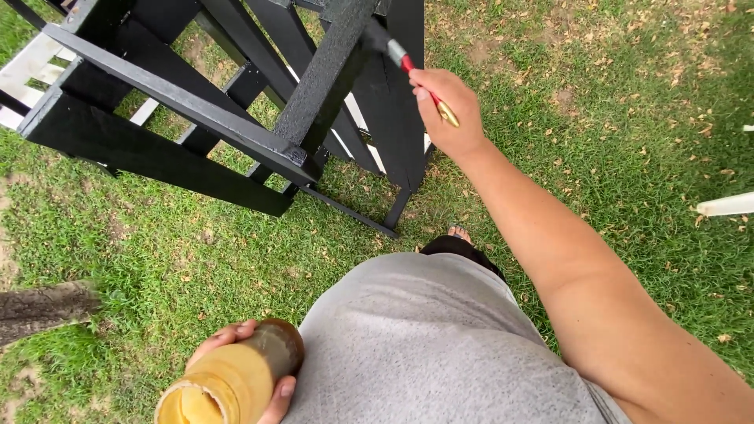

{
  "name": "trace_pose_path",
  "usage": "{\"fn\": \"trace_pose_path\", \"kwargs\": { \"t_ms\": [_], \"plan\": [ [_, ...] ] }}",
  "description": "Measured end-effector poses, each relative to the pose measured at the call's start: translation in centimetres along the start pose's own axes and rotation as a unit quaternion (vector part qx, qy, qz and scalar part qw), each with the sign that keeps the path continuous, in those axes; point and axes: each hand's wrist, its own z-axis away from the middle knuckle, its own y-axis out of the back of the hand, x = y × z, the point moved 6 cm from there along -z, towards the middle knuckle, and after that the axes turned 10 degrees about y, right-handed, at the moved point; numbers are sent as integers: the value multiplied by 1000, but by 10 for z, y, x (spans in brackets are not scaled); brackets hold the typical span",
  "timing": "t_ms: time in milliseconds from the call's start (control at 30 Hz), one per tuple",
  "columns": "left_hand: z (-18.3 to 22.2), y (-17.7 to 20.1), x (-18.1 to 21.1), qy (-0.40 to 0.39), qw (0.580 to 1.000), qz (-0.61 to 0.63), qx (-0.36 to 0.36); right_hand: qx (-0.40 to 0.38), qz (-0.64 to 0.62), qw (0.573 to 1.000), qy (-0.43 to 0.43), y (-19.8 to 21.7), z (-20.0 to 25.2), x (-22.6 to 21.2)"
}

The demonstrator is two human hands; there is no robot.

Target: Painting a wooden furniture frame with black paint using a paintbrush.

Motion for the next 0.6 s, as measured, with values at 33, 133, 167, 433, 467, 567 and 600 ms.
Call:
{"fn": "trace_pose_path", "kwargs": {
  "t_ms": [33,133,167,433,467,567,600],
  "plan": [
    [0,0,-1,5,1000,-11,-4,-7,72,997,21,5,0,-5],
    [3,-4,3,2,1000,6,12,-41,148,986,68,-4,10,-5],
    [2,0,-6,5,1000,6,13,-43,146,986,67,-8,8,-12],
    [1,-1,-6,8,1000,11,0,-191,-196,958,-85,-41,27,-94],
    [0,-2,-8,9,1000,10,-1,-191,-196,958,-87,-40,31,-87],
    [0,-5,-8,-16,998,63,-18,-135,-177,973,-53,-31,32,-65],
    [0,-5,-10,9,999,41,-6,-96,-150,983,-53,-26,29,-53]
  ]
}}
